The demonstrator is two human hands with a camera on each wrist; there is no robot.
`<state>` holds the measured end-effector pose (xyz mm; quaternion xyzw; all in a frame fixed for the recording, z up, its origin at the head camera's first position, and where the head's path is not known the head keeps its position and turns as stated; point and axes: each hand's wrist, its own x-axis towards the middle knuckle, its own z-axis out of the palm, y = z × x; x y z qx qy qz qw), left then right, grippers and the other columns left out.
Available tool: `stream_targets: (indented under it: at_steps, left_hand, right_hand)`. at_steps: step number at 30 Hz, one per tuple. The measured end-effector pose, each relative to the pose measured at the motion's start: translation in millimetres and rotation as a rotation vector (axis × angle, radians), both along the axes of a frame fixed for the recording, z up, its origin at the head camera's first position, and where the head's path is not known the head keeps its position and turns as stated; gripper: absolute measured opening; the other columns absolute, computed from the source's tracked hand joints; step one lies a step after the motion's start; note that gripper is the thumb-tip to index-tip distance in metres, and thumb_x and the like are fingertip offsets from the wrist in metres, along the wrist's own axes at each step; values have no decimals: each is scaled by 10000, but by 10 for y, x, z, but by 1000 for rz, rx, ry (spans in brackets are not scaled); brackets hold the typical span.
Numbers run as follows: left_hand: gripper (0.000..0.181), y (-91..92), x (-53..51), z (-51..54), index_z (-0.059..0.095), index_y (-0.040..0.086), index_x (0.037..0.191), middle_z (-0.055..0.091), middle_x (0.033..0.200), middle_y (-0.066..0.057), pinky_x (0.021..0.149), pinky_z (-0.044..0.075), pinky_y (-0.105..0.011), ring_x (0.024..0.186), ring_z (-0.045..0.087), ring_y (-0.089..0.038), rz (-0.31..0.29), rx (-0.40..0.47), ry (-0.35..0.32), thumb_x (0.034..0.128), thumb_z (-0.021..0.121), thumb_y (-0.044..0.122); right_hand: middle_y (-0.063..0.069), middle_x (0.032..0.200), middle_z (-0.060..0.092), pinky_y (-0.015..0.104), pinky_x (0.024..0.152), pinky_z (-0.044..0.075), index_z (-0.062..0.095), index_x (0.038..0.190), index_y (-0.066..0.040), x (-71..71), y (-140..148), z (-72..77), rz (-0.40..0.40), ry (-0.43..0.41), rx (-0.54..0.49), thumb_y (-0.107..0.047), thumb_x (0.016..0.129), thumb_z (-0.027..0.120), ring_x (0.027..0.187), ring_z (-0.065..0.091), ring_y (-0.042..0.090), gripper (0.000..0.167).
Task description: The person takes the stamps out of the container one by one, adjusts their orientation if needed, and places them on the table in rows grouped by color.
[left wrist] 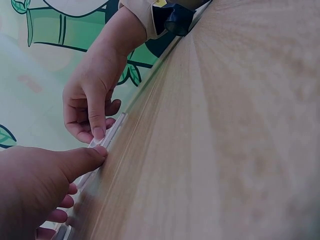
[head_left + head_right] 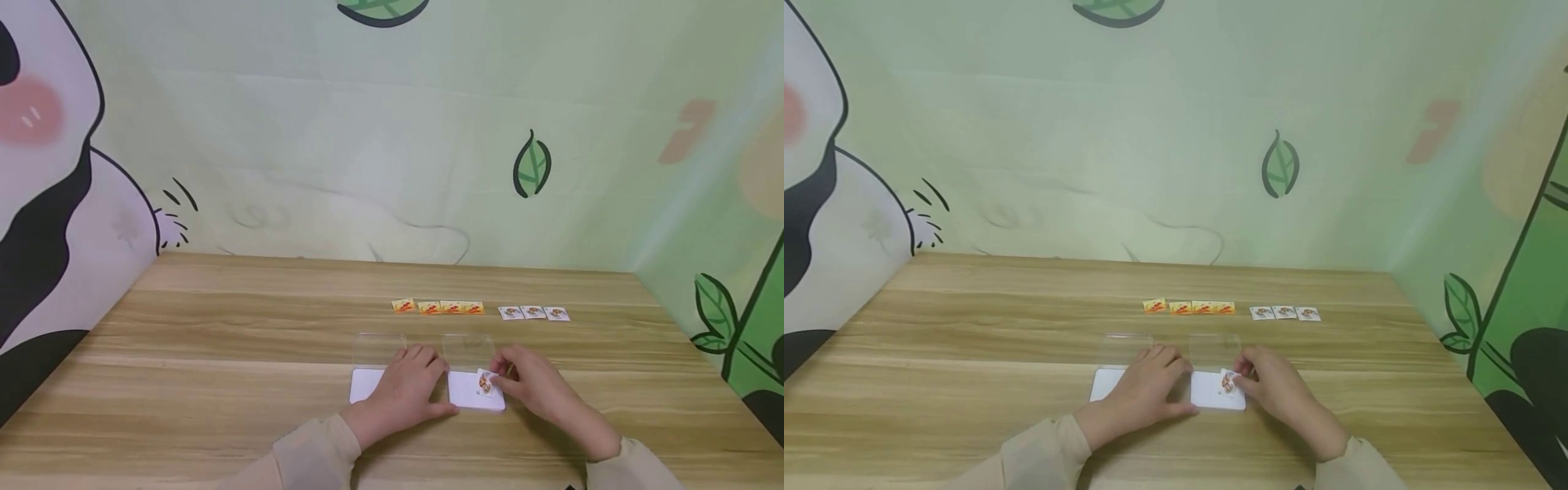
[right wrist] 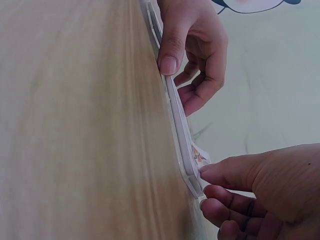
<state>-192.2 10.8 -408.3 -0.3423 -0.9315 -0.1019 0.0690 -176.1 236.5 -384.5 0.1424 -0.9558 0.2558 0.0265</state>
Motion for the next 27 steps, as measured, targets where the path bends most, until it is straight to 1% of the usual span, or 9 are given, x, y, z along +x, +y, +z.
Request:
stream_targets:
  at_steps: [4, 15, 27]
  left_hand:
    - [603, 0, 5, 5, 628, 138, 1172, 575, 1221, -16, 1069, 411, -454, 1196, 503, -201, -1, -1, 4, 783, 681, 596]
    - [593, -8, 13, 12, 629, 136, 1165, 578, 1214, -14, 1064, 414, -444, 1184, 504, -194, -4, 13, 7, 783, 687, 585]
    - [597, -16, 4, 8, 625, 134, 1176, 577, 1225, -20, 1068, 406, -443, 1190, 501, -200, -6, 17, 3, 789, 683, 585]
  right_hand:
    - [-57, 749, 581, 187, 601, 418, 611, 819, -149, -11, 8, -8, 2, -8, -4, -116, 843, 702, 664, 476, 32, 100]
    - [-52, 732, 593, 185, 591, 416, 625, 828, -130, -29, 31, -5, 27, -47, -66, -90, 852, 685, 656, 474, 34, 76]
    - [-42, 726, 591, 184, 592, 424, 630, 823, -118, -32, 41, -6, 33, -55, -91, -73, 855, 674, 665, 478, 30, 71]
